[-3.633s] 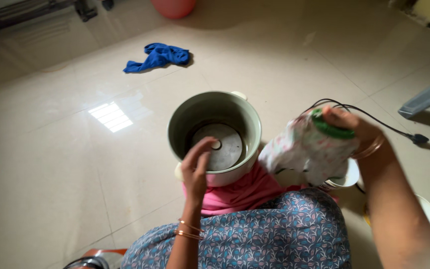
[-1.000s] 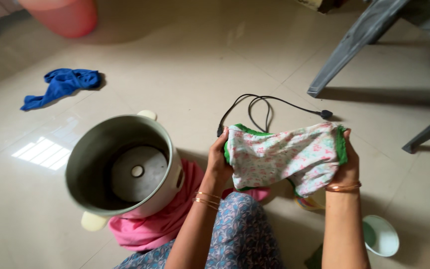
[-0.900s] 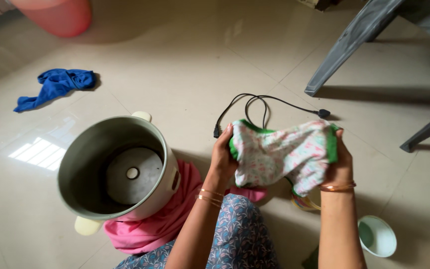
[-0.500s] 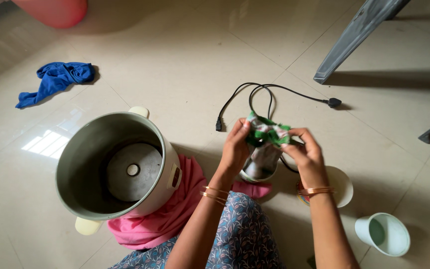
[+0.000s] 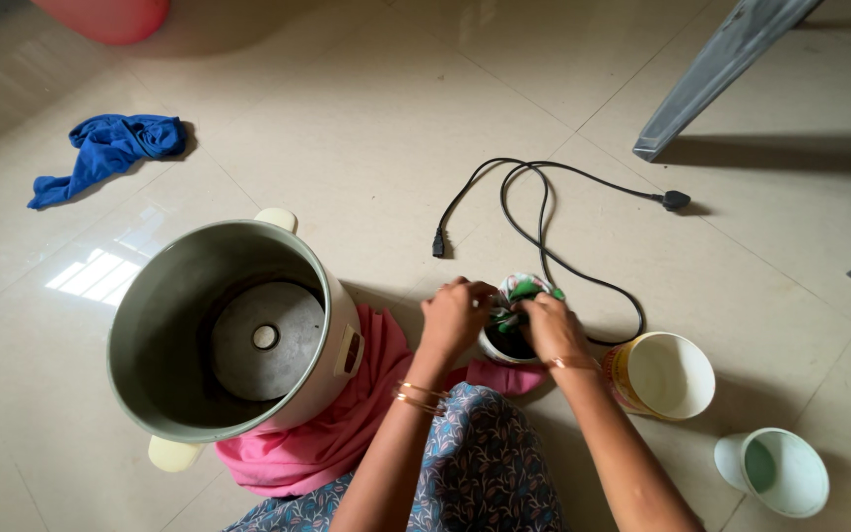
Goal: The person sits on the floor and cleans the inside of a white appliance pot using a patterned cloth. They repeatedly dip the cloth into a small white cup of water, wring it out, and wipe the interior surfaces of the pot.
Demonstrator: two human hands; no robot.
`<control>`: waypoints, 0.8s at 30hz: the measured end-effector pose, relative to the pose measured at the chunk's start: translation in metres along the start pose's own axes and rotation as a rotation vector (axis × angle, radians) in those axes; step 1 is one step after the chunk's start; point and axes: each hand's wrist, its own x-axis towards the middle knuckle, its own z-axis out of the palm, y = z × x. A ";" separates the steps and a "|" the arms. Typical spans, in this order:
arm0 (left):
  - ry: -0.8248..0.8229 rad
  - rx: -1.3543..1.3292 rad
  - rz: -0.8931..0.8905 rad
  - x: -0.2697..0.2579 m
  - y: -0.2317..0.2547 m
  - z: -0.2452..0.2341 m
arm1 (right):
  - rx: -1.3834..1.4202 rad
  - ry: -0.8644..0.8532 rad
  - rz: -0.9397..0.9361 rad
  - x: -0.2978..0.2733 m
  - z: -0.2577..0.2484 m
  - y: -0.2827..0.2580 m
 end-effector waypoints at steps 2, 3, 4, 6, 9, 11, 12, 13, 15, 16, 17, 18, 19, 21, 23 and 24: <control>0.019 -0.074 -0.057 -0.004 -0.009 -0.006 | -0.407 0.037 -0.248 0.032 0.030 0.017; 0.018 -0.111 -0.067 -0.007 -0.015 -0.010 | -0.608 0.056 -0.379 0.049 0.045 0.026; 0.018 -0.148 -0.077 -0.010 -0.021 -0.012 | -0.656 0.008 -0.341 0.063 0.059 0.036; 0.036 -0.202 -0.051 -0.017 -0.031 -0.016 | -0.751 -0.082 -0.266 0.094 0.082 0.048; 0.035 -0.283 -0.060 -0.028 -0.045 -0.020 | -0.587 -0.100 -0.041 0.120 0.101 0.055; 0.014 -0.312 -0.093 -0.034 -0.049 -0.022 | -0.675 -0.179 -0.057 0.128 0.107 0.060; -0.001 -0.314 -0.113 -0.037 -0.050 -0.023 | -0.718 -0.219 -0.065 0.129 0.108 0.059; -0.015 -0.316 -0.131 -0.039 -0.050 -0.025 | -0.716 -0.200 -0.107 0.128 0.106 0.058; -0.004 -0.352 -0.119 -0.045 -0.048 -0.027 | -0.695 -0.153 -0.201 0.116 0.099 0.049; 0.001 -0.371 -0.113 -0.047 -0.048 -0.028 | -0.661 -0.108 -0.290 0.106 0.091 0.047; -0.002 -0.376 -0.121 -0.049 -0.047 -0.030 | -0.620 -0.065 -0.380 0.094 0.082 0.045; -0.005 -0.381 -0.128 -0.050 -0.046 -0.031 | -0.573 -0.021 -0.463 0.076 0.067 0.037; -0.010 -0.389 -0.137 -0.052 -0.045 -0.032 | -0.539 0.020 -0.505 0.053 0.049 0.024; 0.000 -0.419 -0.147 -0.055 -0.044 -0.035 | -0.513 0.072 -0.466 0.008 0.015 -0.007; 0.007 -0.443 -0.158 -0.061 -0.043 -0.037 | -0.485 0.138 -0.448 -0.034 -0.023 -0.032; 0.010 -0.452 -0.162 -0.063 -0.042 -0.038 | -0.456 0.182 -0.470 -0.052 -0.039 -0.044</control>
